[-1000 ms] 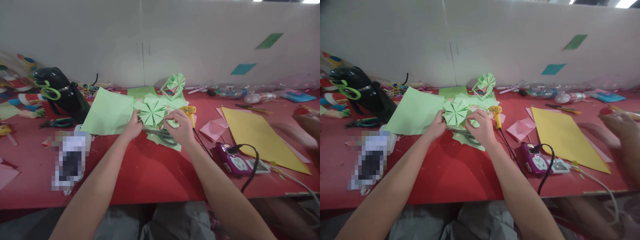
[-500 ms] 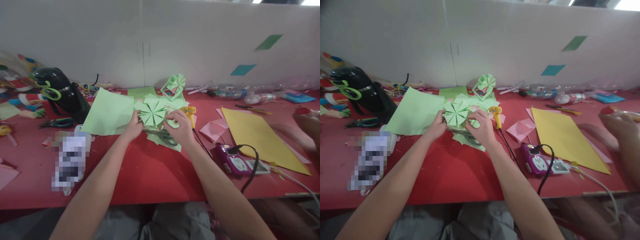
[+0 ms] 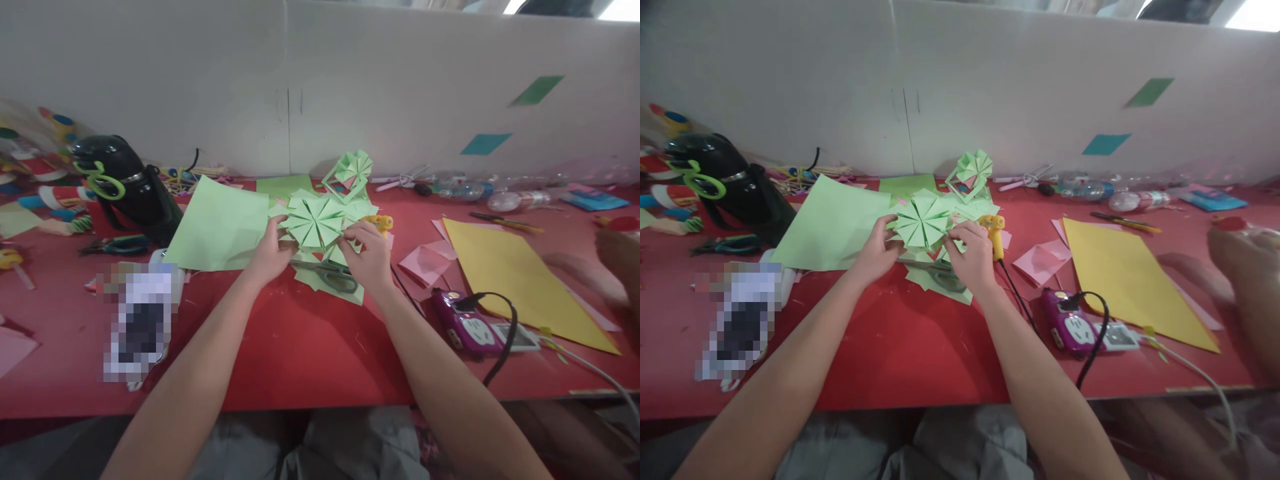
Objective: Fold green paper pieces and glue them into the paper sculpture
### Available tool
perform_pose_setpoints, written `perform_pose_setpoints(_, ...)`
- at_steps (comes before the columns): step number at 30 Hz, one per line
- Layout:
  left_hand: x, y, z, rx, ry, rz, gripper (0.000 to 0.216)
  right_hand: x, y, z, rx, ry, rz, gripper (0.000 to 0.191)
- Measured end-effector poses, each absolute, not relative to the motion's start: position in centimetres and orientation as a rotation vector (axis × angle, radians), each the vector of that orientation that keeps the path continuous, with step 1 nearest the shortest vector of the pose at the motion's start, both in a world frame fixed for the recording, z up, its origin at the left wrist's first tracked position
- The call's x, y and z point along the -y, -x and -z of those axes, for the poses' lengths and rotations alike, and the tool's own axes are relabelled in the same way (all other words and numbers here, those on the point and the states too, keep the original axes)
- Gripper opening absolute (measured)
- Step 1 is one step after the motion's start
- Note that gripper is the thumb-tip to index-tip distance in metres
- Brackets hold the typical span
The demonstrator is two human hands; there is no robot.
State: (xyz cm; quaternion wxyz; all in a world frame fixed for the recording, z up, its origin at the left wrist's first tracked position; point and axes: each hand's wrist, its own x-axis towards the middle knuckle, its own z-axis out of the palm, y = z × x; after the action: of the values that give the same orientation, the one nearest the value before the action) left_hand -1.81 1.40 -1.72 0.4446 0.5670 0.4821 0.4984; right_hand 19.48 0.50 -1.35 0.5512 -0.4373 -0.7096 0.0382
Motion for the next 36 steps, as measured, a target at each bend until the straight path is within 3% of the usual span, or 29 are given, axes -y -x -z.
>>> perform_pose_setpoints(11,-1.1,1.9,0.5,-1.409,-1.802,-1.374,0.004,-0.5,-19.4,1.2,1.604,1.041,-0.186,0.009)
perform_pose_setpoints(16,-1.2,2.3,0.4,-1.457,-1.759,-1.420,0.007,-0.8,-19.6,1.6,1.589,1.076,-0.201,0.018)
perform_pose_setpoints(22,-1.5,2.4,0.7,-1.381,-1.734,-1.411,0.005,-0.7,-19.4,1.5,1.609,1.062,-0.181,0.007)
perform_pose_setpoints(28,-1.4,2.2,0.6,-1.378,-1.756,-1.391,0.005,-0.6,-19.5,1.3,1.668,1.034,-0.150,0.014)
perform_pose_setpoints(36,-1.6,2.4,0.8,-1.356,-1.727,-1.375,0.003,-0.8,-19.5,1.8,1.714,1.095,-0.184,0.009)
